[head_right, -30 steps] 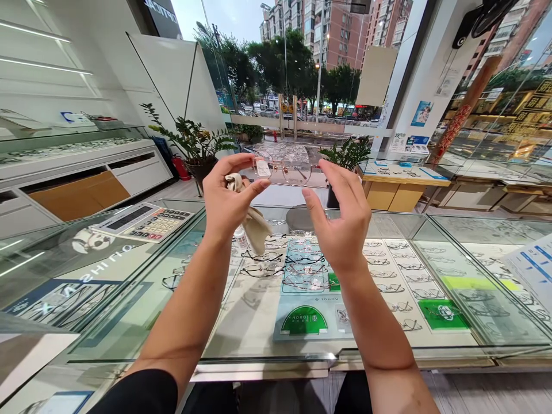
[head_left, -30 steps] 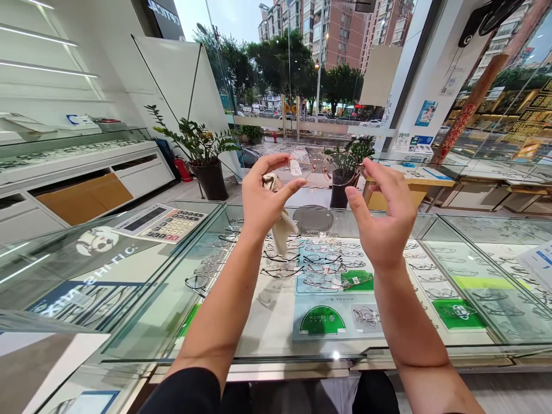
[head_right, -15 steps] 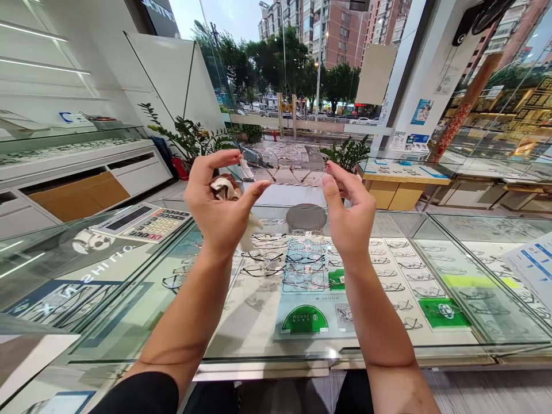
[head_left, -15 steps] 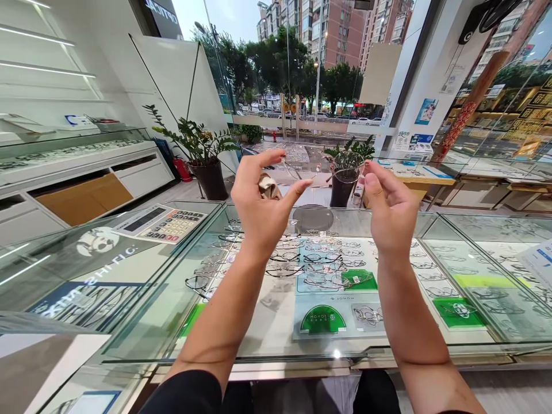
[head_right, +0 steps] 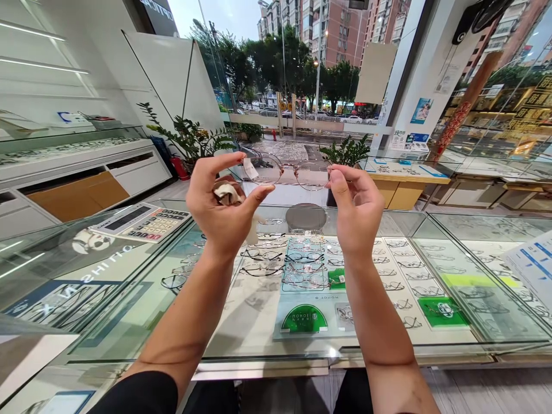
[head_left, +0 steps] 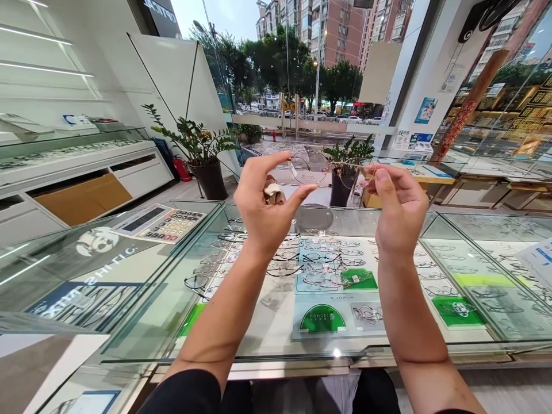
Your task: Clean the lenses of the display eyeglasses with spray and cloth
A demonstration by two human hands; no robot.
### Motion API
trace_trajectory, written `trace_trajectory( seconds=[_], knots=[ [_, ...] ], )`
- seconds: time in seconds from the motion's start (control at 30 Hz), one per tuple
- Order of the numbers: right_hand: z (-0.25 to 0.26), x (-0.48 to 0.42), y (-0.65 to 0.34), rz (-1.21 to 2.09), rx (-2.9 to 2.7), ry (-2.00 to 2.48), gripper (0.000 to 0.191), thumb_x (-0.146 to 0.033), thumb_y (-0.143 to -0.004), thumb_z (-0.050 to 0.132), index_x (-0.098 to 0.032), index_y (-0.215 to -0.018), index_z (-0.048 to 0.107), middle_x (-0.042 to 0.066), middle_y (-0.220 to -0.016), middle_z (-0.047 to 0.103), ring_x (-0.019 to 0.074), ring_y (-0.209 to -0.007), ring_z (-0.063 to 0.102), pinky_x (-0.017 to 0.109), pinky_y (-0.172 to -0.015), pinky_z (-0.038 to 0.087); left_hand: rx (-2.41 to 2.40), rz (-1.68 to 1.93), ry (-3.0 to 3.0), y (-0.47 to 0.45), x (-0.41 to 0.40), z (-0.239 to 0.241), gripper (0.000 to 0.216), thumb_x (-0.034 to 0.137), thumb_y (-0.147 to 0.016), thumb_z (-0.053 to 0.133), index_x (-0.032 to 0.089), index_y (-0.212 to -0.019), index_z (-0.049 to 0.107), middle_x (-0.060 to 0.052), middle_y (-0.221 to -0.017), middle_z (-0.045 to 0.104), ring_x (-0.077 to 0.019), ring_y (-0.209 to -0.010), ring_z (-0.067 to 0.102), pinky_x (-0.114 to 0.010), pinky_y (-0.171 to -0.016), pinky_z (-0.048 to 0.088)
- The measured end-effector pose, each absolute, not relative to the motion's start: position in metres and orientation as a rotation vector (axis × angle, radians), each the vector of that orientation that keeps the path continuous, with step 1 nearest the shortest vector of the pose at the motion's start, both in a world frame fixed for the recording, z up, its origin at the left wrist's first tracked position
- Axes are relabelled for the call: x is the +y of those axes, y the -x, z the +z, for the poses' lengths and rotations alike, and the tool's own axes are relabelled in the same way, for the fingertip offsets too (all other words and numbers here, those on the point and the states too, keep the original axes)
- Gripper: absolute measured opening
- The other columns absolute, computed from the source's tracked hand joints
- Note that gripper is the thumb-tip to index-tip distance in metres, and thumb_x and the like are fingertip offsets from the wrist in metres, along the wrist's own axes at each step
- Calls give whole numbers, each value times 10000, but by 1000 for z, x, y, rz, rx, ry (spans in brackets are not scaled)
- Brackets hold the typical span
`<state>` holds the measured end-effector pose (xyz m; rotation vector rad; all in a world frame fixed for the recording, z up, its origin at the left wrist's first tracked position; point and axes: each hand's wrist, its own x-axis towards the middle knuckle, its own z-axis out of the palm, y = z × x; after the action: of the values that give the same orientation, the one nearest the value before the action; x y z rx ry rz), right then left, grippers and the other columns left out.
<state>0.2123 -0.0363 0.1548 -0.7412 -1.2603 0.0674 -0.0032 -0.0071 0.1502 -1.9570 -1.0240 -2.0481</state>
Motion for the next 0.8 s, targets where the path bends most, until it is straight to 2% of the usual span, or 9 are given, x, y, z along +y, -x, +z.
trace_trajectory(
  seconds=[0.17, 0.37, 0.63, 0.8],
  knots=[
    [153, -31, -218, 160, -1343, 699, 340, -524, -1045, 548, -271, -1174, 734, 71, -1113, 797, 204, -870, 771, 410, -798, 639, -1013, -2047, 1995, 1, -11, 153, 613, 674, -848, 779, 332, -1336, 635, -91, -1317, 663, -304, -1205, 660, -414, -821, 613],
    [156, -35, -217, 380, -1248, 696, 300, -493, -1005, 599, -266, -1121, 758, 68, -1127, 809, 218, -909, 766, 415, -806, 626, -987, -2074, 2016, 0, -13, 154, 612, 664, -840, 793, 349, -1338, 626, -89, -1329, 656, -317, -1234, 653, -433, -858, 612],
    [151, -29, -224, 237, -1386, 717, 380, -552, -1046, 518, -287, -1208, 737, 68, -1131, 798, 231, -920, 759, 431, -789, 612, -952, -2092, 2045, 1, -13, 157, 603, 653, -857, 783, 315, -1335, 637, -88, -1330, 666, -307, -1227, 658, -436, -921, 602],
    [156, -37, -222, 455, -1291, 680, 348, -597, -974, 639, -304, -1115, 765, 46, -1131, 807, 228, -949, 750, 404, -799, 590, -824, -2082, 2016, 0, -8, 158, 611, 651, -868, 773, 264, -1323, 647, -94, -1272, 696, -294, -1200, 673, -417, -969, 582]
  ],
)
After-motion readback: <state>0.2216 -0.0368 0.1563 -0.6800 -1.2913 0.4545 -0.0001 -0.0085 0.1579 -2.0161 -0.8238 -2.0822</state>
